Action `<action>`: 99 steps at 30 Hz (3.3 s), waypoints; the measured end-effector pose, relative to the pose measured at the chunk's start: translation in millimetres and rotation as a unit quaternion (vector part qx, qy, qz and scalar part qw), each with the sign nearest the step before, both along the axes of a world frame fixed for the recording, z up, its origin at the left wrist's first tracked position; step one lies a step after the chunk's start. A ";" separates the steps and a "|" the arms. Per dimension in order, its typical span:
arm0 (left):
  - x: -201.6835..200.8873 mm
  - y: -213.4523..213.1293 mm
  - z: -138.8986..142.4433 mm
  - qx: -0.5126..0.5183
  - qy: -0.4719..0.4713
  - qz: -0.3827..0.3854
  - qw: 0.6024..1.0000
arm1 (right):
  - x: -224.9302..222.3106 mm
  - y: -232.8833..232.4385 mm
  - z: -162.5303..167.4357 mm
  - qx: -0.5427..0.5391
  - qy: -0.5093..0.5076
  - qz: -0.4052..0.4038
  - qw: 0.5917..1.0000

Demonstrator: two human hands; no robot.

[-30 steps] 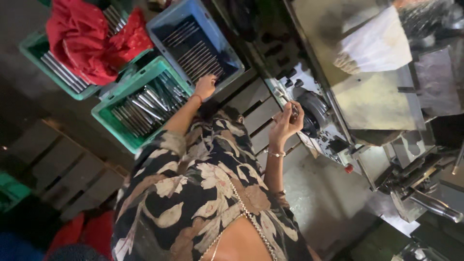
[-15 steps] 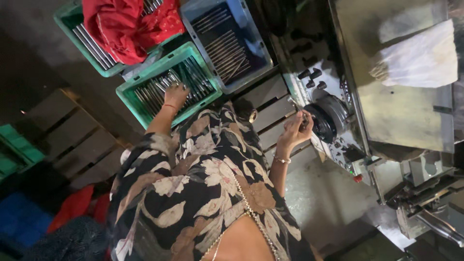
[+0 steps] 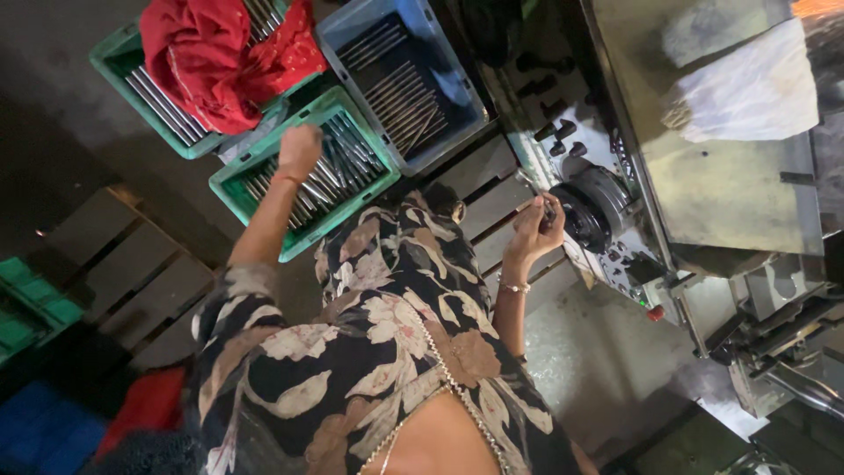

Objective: The person repeatedly picks up small cylindrical metal parts from a green bin, presses them against a rotating grinding wheel, and returns them to the bin. The person handles the parts one at a time and uses both hands to position and press the parts against the wheel.

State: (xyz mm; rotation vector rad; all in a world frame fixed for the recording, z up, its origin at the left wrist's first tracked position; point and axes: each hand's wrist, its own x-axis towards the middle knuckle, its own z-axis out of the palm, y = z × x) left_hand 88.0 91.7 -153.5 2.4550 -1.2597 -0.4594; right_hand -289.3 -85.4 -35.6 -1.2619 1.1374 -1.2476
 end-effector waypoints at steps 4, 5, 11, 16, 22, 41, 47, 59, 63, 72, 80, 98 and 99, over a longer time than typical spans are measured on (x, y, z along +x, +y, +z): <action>27.3 3.8 50.0 -0.091 0.338 0.094 0.932 | 4.7 -5.0 2.0 -0.001 0.007 -0.020 1.000; 23.6 6.9 63.5 -0.157 0.419 0.056 0.893 | 6.1 -5.6 2.9 0.003 0.012 -0.027 1.000; -34.3 -37.6 77.7 -0.225 0.638 -0.145 0.722 | 6.8 -9.2 18.8 -0.022 0.038 0.022 0.999; -131.1 -131.8 40.9 -0.277 0.344 -0.128 0.888 | 11.4 -25.3 35.0 0.016 -0.028 0.070 0.997; -209.6 -182.8 95.4 -0.295 0.421 -0.180 0.839 | 9.0 -39.9 50.5 0.004 -0.025 0.020 0.999; -238.4 -226.1 198.4 -0.432 0.272 -0.389 0.767 | -75.0 -84.2 39.9 0.373 -0.353 0.222 0.829; -251.5 -243.5 222.5 -0.149 0.646 -0.168 0.730 | -83.9 -87.9 57.1 -0.107 0.114 0.153 0.976; -287.2 -226.5 235.9 -0.280 0.501 -0.255 0.778 | -117.5 -116.8 117.9 -0.584 0.329 0.178 0.720; -298.6 -214.5 241.5 -0.265 0.512 -0.232 0.783 | -133.0 -113.1 123.7 -0.573 0.362 0.197 0.708; -326.2 -221.8 246.6 -0.235 0.544 -0.262 0.762 | -159.2 -90.3 119.9 -0.495 0.346 0.159 0.781; -352.5 -259.1 248.9 -0.069 0.624 -0.237 0.742 | -188.5 -96.3 141.2 -0.395 0.367 0.164 0.826; -485.7 -331.6 258.3 0.024 0.773 -0.220 0.594 | -334.3 -186.1 197.2 -0.205 0.213 0.499 0.815; -491.1 -336.4 258.4 0.039 0.765 -0.211 0.608 | -339.3 -187.0 194.3 -0.190 0.216 0.491 0.822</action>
